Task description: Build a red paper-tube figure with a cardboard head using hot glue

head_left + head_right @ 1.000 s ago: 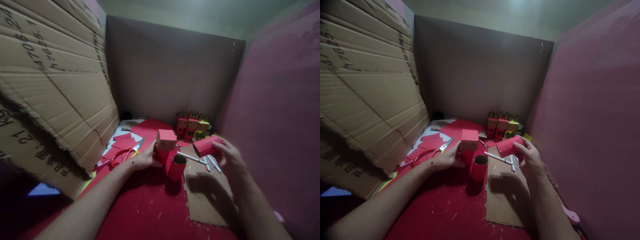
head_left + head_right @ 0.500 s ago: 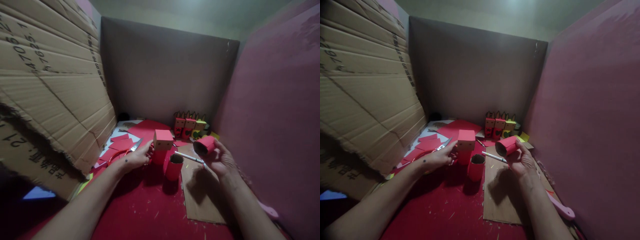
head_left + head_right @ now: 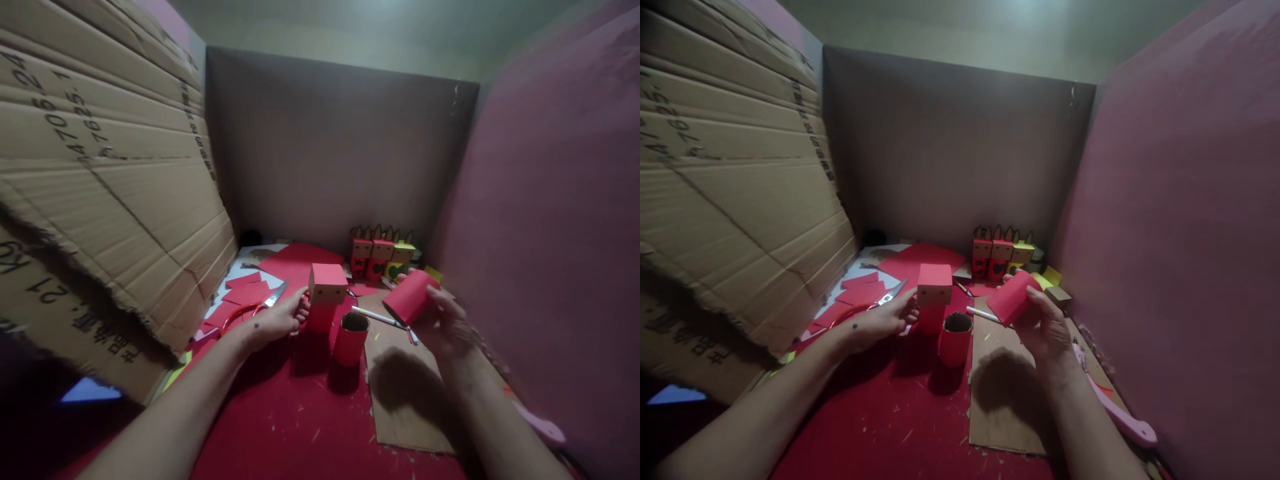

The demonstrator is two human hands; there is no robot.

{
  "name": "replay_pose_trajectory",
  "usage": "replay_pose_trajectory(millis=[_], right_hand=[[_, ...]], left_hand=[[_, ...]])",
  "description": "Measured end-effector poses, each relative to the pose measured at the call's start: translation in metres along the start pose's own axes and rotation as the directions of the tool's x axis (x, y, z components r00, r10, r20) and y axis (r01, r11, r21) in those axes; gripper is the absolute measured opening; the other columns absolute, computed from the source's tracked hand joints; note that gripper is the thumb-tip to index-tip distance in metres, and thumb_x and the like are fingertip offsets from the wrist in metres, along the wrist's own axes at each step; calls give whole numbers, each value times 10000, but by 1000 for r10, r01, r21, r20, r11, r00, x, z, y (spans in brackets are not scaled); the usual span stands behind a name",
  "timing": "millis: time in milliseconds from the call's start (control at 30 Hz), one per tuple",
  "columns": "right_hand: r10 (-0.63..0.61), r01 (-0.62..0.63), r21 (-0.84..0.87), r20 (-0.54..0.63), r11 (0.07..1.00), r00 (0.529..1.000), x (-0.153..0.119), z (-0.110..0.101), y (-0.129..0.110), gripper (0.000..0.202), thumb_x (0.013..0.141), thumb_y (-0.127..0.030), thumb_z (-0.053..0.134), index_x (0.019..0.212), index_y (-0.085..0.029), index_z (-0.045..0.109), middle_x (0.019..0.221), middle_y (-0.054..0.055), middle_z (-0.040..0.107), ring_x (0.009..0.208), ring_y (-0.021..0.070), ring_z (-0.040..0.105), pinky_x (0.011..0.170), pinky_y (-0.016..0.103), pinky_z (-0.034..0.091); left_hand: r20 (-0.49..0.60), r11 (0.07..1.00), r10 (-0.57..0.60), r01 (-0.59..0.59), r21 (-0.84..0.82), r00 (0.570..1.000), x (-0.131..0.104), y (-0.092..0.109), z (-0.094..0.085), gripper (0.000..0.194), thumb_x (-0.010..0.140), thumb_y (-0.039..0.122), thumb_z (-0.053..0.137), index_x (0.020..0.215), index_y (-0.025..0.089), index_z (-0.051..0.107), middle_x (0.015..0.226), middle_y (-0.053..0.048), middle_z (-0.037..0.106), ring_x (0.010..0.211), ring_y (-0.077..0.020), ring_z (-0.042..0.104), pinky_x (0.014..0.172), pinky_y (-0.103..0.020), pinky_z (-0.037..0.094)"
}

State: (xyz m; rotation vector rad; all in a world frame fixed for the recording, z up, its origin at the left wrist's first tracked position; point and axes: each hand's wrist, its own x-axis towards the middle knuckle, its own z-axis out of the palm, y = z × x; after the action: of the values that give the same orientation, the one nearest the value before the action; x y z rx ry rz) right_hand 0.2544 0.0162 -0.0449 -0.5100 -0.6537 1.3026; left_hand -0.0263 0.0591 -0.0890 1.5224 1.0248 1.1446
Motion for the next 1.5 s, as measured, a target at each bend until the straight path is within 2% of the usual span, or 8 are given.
replay_pose_trajectory(millis=[133, 300, 600, 900, 1000, 1133, 1267, 1500], right_hand=[[-149, 202, -252, 214, 946, 965, -8, 7, 0, 508, 638, -166, 747, 1119, -235, 600, 996, 59, 719, 749, 175, 669, 645, 289, 562], [-235, 349, -477, 284, 806, 930, -17, 12, 4, 603, 656, -137, 744, 1206, -288, 549, 1037, 43, 696, 815, 148, 644, 683, 251, 532], [-166, 256, -615, 200, 746, 966, -15, 8, 6, 682, 627, -213, 802, 1254, -267, 539, 1085, 66, 689, 863, 176, 641, 629, 230, 521], [3, -1, -284, 7, 959, 1000, -4, 3, 13, 589, 616, -287, 810, 1149, -216, 568, 1127, 97, 687, 697, 198, 693, 526, 281, 563], [83, -78, -215, 13, 973, 996, -8, 8, 13, 598, 645, -295, 788, 1185, -247, 537, 1155, 82, 674, 675, 196, 707, 593, 325, 587], [120, -105, -283, 35, 953, 992, -14, 14, 13, 747, 630, -292, 797, 1291, -270, 450, 1064, 87, 699, 597, 192, 688, 533, 332, 575], [96, -55, -369, 94, 928, 991, -16, 14, 11, 808, 642, -311, 790, 1344, -266, 392, 1021, 95, 701, 578, 185, 665, 488, 308, 537], [104, -1, -466, 196, 885, 975, -17, 7, 9, 828, 557, -311, 834, 1287, -219, 453, 962, 80, 709, 652, 179, 653, 534, 275, 502]], left_hand=[[-126, 1000, -7, 5, -17, 992, 12, 1, -5, 654, 482, 55, 506, 1127, 163, 525, 740, -11, 593, 650, -166, 593, 539, -262, 477], [-323, 997, 72, -79, -10, 944, 18, 1, -9, 551, 506, 119, 420, 1047, 181, 503, 796, -10, 603, 697, -159, 606, 525, -243, 471], [-369, 990, 119, -140, -30, 922, 12, 12, -6, 436, 576, 178, 475, 1011, 164, 484, 777, -3, 594, 672, -155, 605, 526, -255, 458], [-269, 992, 107, -120, -33, 957, 8, 8, -3, 614, 550, 105, 456, 1159, 178, 432, 953, -46, 571, 875, -175, 600, 652, -273, 474], [-127, 996, 91, -93, -12, 988, 2, 15, -3, 743, 555, 67, 524, 1275, 208, 406, 1143, -81, 546, 1015, -199, 565, 791, -310, 478], [118, 997, 35, -42, 59, 992, -5, 20, 1, 872, 636, 108, 639, 1403, 258, 254, 1332, -120, 438, 1080, -235, 544, 871, -364, 470], [237, 997, 56, -67, 40, 970, -4, 10, 7, 902, 686, 171, 699, 1420, 269, 183, 1269, -105, 508, 1069, -251, 562, 893, -384, 456], [202, 990, 33, -60, 130, 979, -1, -7, 14, 629, 676, 173, 701, 1241, 231, 429, 1168, -59, 588, 1088, -274, 545, 912, -406, 431]])
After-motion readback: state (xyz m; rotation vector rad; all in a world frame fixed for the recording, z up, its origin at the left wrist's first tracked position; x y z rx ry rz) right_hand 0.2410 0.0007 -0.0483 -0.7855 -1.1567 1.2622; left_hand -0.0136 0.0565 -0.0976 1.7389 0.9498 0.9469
